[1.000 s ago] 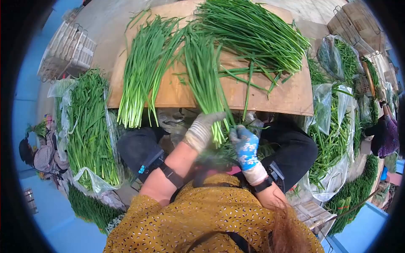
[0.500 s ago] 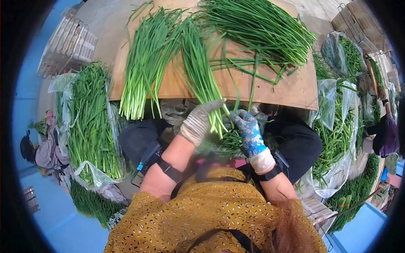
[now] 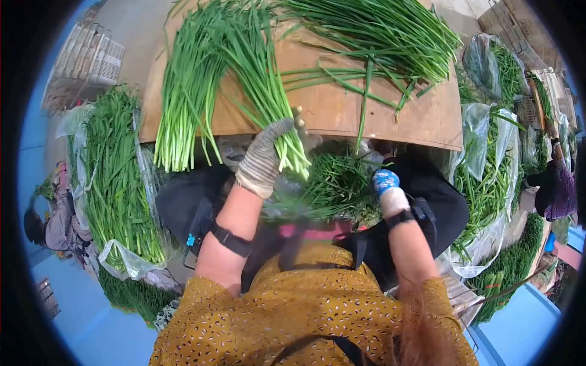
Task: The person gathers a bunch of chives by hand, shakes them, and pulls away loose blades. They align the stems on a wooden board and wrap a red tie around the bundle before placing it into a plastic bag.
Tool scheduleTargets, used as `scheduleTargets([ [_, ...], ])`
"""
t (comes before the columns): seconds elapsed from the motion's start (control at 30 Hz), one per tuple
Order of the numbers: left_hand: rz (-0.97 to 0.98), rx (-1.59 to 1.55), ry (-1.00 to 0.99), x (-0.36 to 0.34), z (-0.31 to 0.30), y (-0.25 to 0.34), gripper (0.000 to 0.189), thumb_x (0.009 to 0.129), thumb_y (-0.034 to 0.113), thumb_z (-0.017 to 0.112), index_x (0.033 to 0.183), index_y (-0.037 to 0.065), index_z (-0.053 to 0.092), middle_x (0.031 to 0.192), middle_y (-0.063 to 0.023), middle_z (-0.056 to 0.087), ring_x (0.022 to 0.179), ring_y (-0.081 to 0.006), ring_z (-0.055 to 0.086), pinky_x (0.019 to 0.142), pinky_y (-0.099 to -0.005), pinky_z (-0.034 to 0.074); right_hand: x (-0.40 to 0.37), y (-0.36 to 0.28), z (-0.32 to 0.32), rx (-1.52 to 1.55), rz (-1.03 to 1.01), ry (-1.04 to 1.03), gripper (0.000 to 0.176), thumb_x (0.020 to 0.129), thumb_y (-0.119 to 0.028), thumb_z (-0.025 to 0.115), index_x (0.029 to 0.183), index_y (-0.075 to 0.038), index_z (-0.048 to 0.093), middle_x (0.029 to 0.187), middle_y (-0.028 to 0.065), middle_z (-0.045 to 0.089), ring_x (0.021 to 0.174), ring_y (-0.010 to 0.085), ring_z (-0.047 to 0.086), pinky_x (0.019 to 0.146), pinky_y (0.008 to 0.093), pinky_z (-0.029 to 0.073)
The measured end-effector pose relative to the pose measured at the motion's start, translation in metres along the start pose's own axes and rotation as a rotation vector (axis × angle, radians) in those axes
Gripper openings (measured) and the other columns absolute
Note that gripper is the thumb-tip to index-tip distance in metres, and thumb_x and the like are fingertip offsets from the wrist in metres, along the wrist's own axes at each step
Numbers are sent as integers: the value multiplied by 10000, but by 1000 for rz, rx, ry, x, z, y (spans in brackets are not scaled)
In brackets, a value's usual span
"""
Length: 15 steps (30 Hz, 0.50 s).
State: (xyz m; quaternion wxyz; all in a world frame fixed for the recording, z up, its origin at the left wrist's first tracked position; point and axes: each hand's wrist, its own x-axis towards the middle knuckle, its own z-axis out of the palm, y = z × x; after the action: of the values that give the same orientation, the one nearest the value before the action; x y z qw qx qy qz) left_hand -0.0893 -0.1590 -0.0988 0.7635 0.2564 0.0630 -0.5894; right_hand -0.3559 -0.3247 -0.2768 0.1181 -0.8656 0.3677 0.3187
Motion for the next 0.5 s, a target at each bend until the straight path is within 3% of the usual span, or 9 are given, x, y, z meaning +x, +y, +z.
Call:
scheduleTargets([
  [0.07, -40, -38, 9, 2, -13, -14, 325, 842, 136, 660, 1138, 48, 558, 884, -36, 643, 799, -187, 659, 934, -467, 493, 48, 28, 142, -8, 28, -35, 196, 860, -165, 537, 865, -129, 729, 960, 141, 685, 892, 289, 669, 727, 386, 543],
  [0.13, -50, -17, 99, -4, -10, -18, 338, 830, 115, 665, 1143, 54, 551, 879, -44, 637, 788, -187, 654, 923, -469, 500, 47, 34, 185, 197, 108, -217, 201, 858, -174, 548, 969, -126, 709, 1080, 152, 647, 1019, 326, 614, 829, 395, 512],
  [0.27, -138, 13, 207, -9, -14, -15, 355, 807, 92, 671, 1139, 54, 549, 883, -55, 632, 786, -193, 645, 907, -476, 509, 13, 9, 167, 287, -23, -414, 364, 827, -167, 602, 1190, -156, 610, 1252, 116, 573, 1165, 282, 534, 956, 378, 454],
  [0.3, -140, 23, 212, -8, -16, -15, 361, 803, 93, 674, 1139, 52, 548, 882, -54, 632, 788, -195, 643, 903, -477, 511, 6, -1, 167, 192, -90, -400, 372, 833, -172, 591, 1202, -132, 599, 1231, 140, 580, 1164, 289, 532, 957, 388, 451],
  [0.33, -140, 32, 214, -5, -17, -15, 367, 798, 95, 677, 1139, 50, 547, 882, -54, 632, 790, -196, 642, 899, -478, 513, 29, -5, 200, 156, -60, -519, 368, 848, -168, 571, 1213, -125, 590, 1186, 141, 610, 1160, 275, 540, 954, 379, 452],
  [0.4, -134, 62, 193, -3, -16, -16, 382, 791, 105, 685, 1143, 48, 548, 881, -57, 634, 796, -200, 636, 890, -476, 518, 20, -19, 179, 254, -9, -465, 321, 856, -180, 568, 1166, -109, 603, 1117, 124, 618, 1081, 257, 551, 900, 363, 456],
  [0.5, -154, 111, 157, -3, -23, -13, 394, 791, 117, 690, 1149, 32, 550, 888, -67, 642, 805, -210, 640, 880, -473, 522, 10, -17, 151, 648, 158, -269, 263, 868, -199, 564, 1097, -85, 623, 1014, 97, 631, 961, 230, 567, 817, 341, 462],
])
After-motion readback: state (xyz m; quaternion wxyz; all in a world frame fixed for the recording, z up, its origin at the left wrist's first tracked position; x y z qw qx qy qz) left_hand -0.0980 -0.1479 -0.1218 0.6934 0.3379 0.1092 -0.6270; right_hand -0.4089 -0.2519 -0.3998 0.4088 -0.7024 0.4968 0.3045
